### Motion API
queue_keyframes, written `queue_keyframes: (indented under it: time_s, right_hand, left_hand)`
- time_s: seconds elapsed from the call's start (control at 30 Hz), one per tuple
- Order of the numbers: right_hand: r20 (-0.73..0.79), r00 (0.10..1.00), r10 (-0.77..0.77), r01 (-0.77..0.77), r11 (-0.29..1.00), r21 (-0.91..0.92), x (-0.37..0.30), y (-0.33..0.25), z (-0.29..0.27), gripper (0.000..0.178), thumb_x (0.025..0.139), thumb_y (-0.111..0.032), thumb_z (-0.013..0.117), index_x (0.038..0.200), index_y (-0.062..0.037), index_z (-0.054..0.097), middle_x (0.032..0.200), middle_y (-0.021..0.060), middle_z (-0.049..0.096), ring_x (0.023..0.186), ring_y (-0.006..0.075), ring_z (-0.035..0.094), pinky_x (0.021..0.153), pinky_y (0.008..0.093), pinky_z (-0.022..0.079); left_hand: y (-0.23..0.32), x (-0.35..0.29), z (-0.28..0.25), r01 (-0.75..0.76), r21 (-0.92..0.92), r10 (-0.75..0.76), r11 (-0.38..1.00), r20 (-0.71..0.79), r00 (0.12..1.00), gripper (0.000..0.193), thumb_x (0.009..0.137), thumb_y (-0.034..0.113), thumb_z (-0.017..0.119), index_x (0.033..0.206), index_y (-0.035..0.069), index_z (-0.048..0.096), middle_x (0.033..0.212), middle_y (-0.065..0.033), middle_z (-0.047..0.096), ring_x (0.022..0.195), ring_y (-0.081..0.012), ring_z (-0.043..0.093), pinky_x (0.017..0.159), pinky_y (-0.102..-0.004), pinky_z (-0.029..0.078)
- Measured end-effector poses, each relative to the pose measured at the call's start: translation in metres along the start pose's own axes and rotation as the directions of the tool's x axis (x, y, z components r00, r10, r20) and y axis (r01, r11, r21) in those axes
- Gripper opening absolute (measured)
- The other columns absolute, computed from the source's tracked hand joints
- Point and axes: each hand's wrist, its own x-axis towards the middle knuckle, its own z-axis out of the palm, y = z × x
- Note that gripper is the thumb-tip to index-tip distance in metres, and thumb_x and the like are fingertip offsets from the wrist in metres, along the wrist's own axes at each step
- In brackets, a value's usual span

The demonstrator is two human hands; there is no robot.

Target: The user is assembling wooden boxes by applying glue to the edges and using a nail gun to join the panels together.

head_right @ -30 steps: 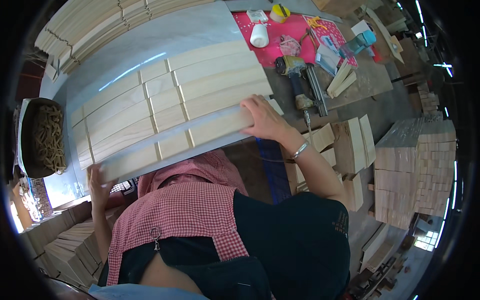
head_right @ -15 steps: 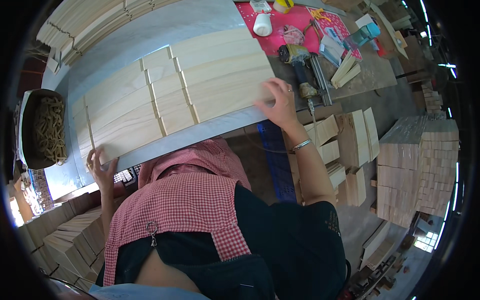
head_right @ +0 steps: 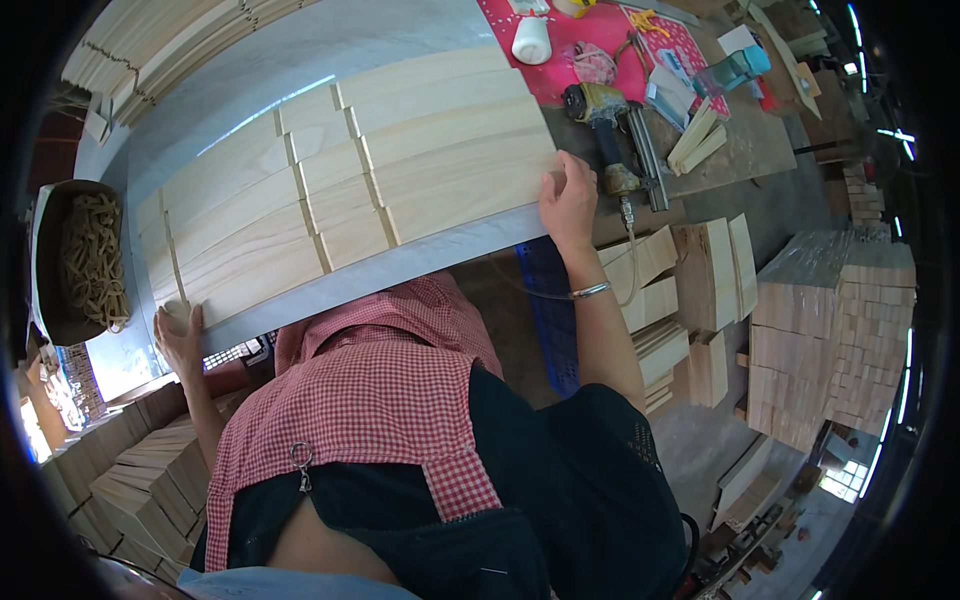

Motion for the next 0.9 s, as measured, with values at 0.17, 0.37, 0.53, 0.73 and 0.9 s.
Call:
queue_keyframes:
  time_s: [0.17,0.37,0.53,0.73,0.9]
  right_hand:
    - [-0.027,0.999,-0.022,0.02,0.997,-0.078,0.0,-0.006,0.004,0.04,0.084,-0.001,0.064,0.123,-0.001,0.062,0.115,0.0159,0.067,0.102,0.0353,0.063,0.092,0.0406,0.051]
    - [0.029,1.0,-0.004,0.007,0.995,-0.096,0.012,-0.006,0.005,0.037,0.084,-0.001,0.063,0.12,-0.0011,0.062,0.114,0.0164,0.067,0.1,0.0357,0.062,0.09,0.0412,0.051]
    - [-0.081,0.989,-0.122,0.111,0.985,-0.134,0.069,-0.001,0.027,0.035,0.082,-0.003,0.064,0.117,-0.0003,0.063,0.112,0.0171,0.067,0.098,0.0375,0.062,0.089,0.0437,0.051]
    - [-0.082,0.997,0.006,-0.012,0.997,-0.079,0.112,-0.012,0.067,0.022,0.086,-0.006,0.061,0.107,-0.0021,0.065,0.104,0.0165,0.067,0.092,0.038,0.062,0.085,0.0449,0.052]
    - [-0.062,0.996,0.062,-0.072,0.982,-0.174,0.111,-0.023,0.081,0.014,0.087,-0.008,0.061,0.1,-0.0036,0.065,0.098,0.0158,0.066,0.088,0.038,0.061,0.081,0.0463,0.052]
  left_hand:
    - [0.01,0.009,-0.009,0.08,-0.024,-0.078,0.997,0.078,0.994,0.093,0.077,0.062,0.078,0.146,0.007,0.051,0.152,-0.0173,0.045,0.136,-0.0406,0.045,0.111,-0.0502,0.038]
    - [-0.014,0.024,0.0,0.05,0.032,-0.053,0.998,0.082,0.995,0.085,0.083,0.061,0.072,0.145,0.007,0.052,0.152,-0.0177,0.045,0.134,-0.0408,0.047,0.11,-0.0496,0.039]
    - [-0.014,0.068,0.018,-0.094,0.003,0.094,0.996,-0.147,0.985,0.069,0.094,0.055,0.062,0.142,0.006,0.054,0.153,-0.0185,0.045,0.132,-0.0404,0.049,0.11,-0.0497,0.039]
    - [0.021,0.133,0.039,-0.019,-0.004,0.018,1.0,-0.082,0.996,0.062,0.097,0.051,0.058,0.138,0.004,0.058,0.147,-0.0176,0.052,0.128,-0.0386,0.053,0.11,-0.0452,0.039]
    - [0.028,0.145,0.047,-0.022,0.074,0.028,0.997,-0.076,0.997,0.061,0.097,0.05,0.057,0.136,0.004,0.06,0.138,-0.0169,0.061,0.124,-0.0377,0.055,0.108,-0.042,0.04]
